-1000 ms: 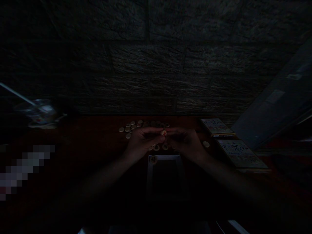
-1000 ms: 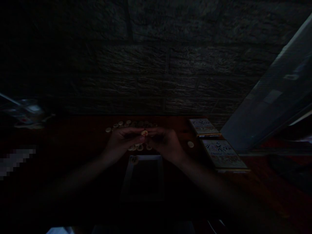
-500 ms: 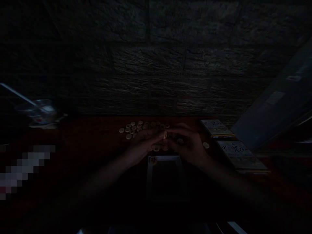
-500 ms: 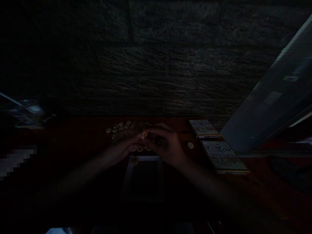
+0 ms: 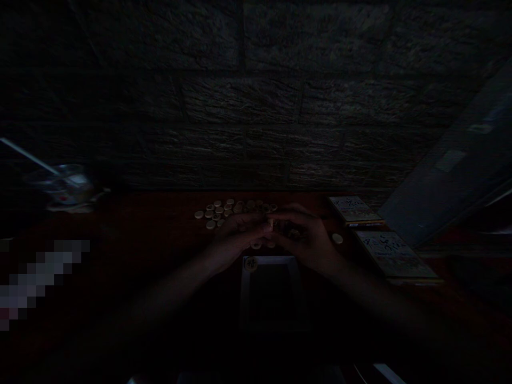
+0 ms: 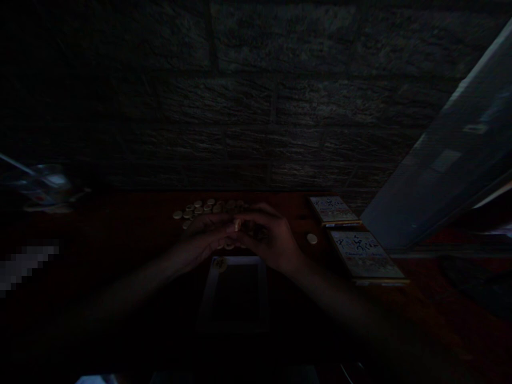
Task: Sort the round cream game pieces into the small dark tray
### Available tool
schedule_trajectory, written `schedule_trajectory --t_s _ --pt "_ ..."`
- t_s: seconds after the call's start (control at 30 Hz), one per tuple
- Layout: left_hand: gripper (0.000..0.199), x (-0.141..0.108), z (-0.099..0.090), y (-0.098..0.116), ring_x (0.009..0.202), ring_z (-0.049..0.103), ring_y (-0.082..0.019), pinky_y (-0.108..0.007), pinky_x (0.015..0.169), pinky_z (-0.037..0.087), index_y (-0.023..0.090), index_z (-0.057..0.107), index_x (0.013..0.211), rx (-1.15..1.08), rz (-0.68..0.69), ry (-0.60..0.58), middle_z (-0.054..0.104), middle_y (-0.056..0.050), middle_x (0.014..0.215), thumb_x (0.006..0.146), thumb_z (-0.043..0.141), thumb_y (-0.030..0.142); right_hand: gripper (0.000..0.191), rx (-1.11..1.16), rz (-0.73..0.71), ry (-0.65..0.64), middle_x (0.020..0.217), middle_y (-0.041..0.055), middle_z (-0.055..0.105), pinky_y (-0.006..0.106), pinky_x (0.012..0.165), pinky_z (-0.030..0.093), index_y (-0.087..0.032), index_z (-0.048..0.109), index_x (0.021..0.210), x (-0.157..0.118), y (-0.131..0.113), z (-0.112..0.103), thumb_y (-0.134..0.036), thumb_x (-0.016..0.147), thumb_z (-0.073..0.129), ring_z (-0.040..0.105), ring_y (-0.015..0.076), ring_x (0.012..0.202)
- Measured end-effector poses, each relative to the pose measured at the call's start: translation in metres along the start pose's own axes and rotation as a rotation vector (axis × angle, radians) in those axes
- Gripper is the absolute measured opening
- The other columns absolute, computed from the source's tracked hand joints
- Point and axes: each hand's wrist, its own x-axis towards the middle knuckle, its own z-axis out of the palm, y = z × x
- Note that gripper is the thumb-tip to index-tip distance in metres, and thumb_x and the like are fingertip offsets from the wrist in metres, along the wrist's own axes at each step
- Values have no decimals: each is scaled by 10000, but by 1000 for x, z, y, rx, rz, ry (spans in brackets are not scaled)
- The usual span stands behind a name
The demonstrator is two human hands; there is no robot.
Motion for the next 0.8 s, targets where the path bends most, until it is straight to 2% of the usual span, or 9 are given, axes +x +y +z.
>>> schedule_trajectory --t_s 0.13,0.23,0.43,0.57,0.7,0.8 --pt "252 0 -1 0 792 736 -171 -282 744 595 141 792 1005 29 -4 -1 783 -101 942 849 791 339 348 23 -2 -14 1067 48 693 337 773 569 -301 747 1181 0 0 0 -260 840 804 671 183 898" --pt "252 1 -4 -3 811 734 -174 -284 764 582 161 792 1036 66 19 24 786 -96 962 844 797 325 391 17 -25 -15 1106 59 696 356 812 571 -301 736 1213 0 0 -1 -289 830 814 679 202 959" --pt "243 0 -1 0 774 735 -165 -285 754 584 160 800 991 30 -5 32 791 -86 938 809 825 319 285 -2 -2 -18 1072 61 705 358 814 576 -294 754 1154 -1 1 0 -286 870 782 687 204 970" --pt "256 0 0 2 756 732 -158 -265 723 585 144 801 968 17 -19 16 786 -87 885 828 807 358 316 14 -23 -8 1063 51 702 345 791 577 -297 745 1163 -1 0 1 -294 853 804 679 197 946" --pt "273 0 -3 -1 792 731 -163 -279 756 578 153 794 1022 55 -12 30 787 -92 934 833 810 349 366 9 -28 -24 1077 62 699 345 822 574 -284 734 1210 0 -1 0 -275 851 804 679 197 968" --pt "278 0 -3 -1 782 724 -164 -282 754 572 156 794 1028 70 17 40 787 -93 935 821 820 339 316 9 -27 -23 1070 64 698 348 812 579 -287 751 1181 0 -2 0 -268 868 783 686 197 959"
